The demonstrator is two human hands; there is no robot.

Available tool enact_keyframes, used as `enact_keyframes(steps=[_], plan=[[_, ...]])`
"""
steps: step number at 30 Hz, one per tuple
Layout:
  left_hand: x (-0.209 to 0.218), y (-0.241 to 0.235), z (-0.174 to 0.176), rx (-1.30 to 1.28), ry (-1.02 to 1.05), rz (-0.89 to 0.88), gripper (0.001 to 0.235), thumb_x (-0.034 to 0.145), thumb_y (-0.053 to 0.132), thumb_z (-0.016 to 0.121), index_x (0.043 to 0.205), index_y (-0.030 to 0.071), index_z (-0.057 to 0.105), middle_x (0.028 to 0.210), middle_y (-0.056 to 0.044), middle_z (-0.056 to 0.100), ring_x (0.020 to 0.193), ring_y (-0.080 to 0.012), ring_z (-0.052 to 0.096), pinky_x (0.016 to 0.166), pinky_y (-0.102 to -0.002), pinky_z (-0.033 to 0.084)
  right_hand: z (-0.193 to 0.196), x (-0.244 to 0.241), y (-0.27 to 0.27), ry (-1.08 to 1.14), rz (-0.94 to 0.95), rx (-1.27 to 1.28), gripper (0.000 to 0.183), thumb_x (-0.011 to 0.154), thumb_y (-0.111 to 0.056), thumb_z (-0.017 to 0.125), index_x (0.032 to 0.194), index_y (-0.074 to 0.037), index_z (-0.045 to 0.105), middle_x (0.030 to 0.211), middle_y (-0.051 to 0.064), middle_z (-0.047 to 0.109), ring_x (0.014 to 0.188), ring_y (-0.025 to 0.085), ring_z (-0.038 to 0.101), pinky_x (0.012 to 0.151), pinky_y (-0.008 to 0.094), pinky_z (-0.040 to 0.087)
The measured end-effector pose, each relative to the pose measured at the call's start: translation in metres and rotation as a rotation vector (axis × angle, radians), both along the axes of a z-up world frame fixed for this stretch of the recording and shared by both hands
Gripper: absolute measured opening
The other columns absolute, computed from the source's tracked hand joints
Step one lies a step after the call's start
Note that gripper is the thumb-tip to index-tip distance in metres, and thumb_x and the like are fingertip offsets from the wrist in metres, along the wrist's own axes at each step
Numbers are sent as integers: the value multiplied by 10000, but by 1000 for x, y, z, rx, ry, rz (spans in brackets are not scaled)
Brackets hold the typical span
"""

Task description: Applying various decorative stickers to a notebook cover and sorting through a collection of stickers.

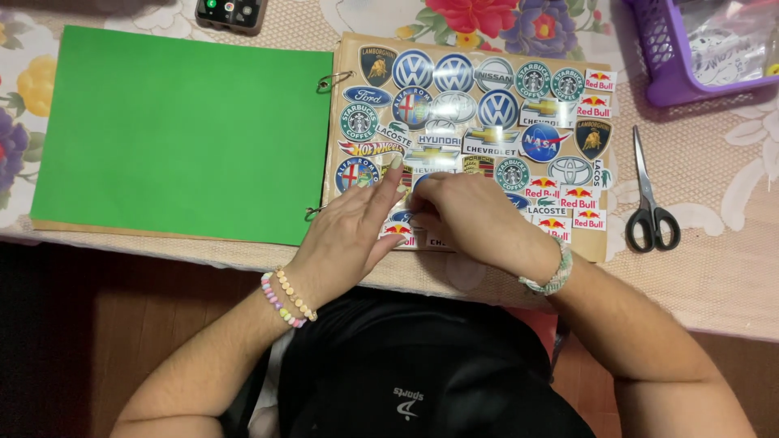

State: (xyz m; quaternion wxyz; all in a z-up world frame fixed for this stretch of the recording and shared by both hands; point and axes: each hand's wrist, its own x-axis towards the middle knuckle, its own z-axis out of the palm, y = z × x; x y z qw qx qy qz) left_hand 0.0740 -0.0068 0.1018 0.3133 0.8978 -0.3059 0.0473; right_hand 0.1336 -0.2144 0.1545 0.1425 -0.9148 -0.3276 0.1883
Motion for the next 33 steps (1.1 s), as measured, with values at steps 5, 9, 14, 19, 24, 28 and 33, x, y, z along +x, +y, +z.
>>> enact_keyframes(steps=[5,9,14,19,24,28,33], plan=[[-1,0,-4,7,23,25,881,944,204,688,1597,-28,144,1308,-223,657,1289,-409,558,1094,-533,392,3,1,3,-24,16,-16,216,854,-132,700,1042,-28,717,893,158,712,845,378,733,704,462,598],[-2,-1,-6,-16,51,39,927,932,224,709,1600,-23,115,1317,-196,660,1270,-390,576,1114,-512,389,6,2,3,-25,30,-37,208,875,-107,667,1058,-24,721,885,148,709,832,353,735,702,434,601],[-1,-1,-4,-23,59,36,938,931,220,713,1600,-21,100,1328,-196,652,1268,-400,574,1116,-524,387,10,-3,6,-40,34,-54,233,875,-96,640,1085,-10,694,902,169,695,852,376,726,693,465,599],[-1,-1,-5,-6,70,42,956,923,225,722,1599,-23,92,1329,-182,654,1259,-393,582,1118,-522,384,1,-9,3,-87,37,-68,210,895,-64,562,1068,-20,672,907,138,667,861,343,710,648,430,598],[0,-1,-4,-4,87,36,977,915,229,726,1603,-6,74,1339,-169,648,1266,-388,577,1118,-528,384,5,-11,3,-107,35,-60,205,900,-36,539,1068,-5,652,986,153,629,905,360,683,650,458,602],[0,-2,0,0,101,35,967,928,230,716,1603,-14,67,1333,-179,652,1259,-392,581,1124,-535,370,0,-8,2,-101,24,-57,202,906,-35,523,1062,-7,648,961,135,622,903,339,687,645,434,599],[-1,-1,0,4,78,40,965,916,233,726,1596,-33,95,1318,-188,659,1255,-397,584,1126,-518,376,-8,-2,5,-78,15,-19,201,898,-76,596,1070,5,663,943,146,621,865,346,696,647,431,598]])
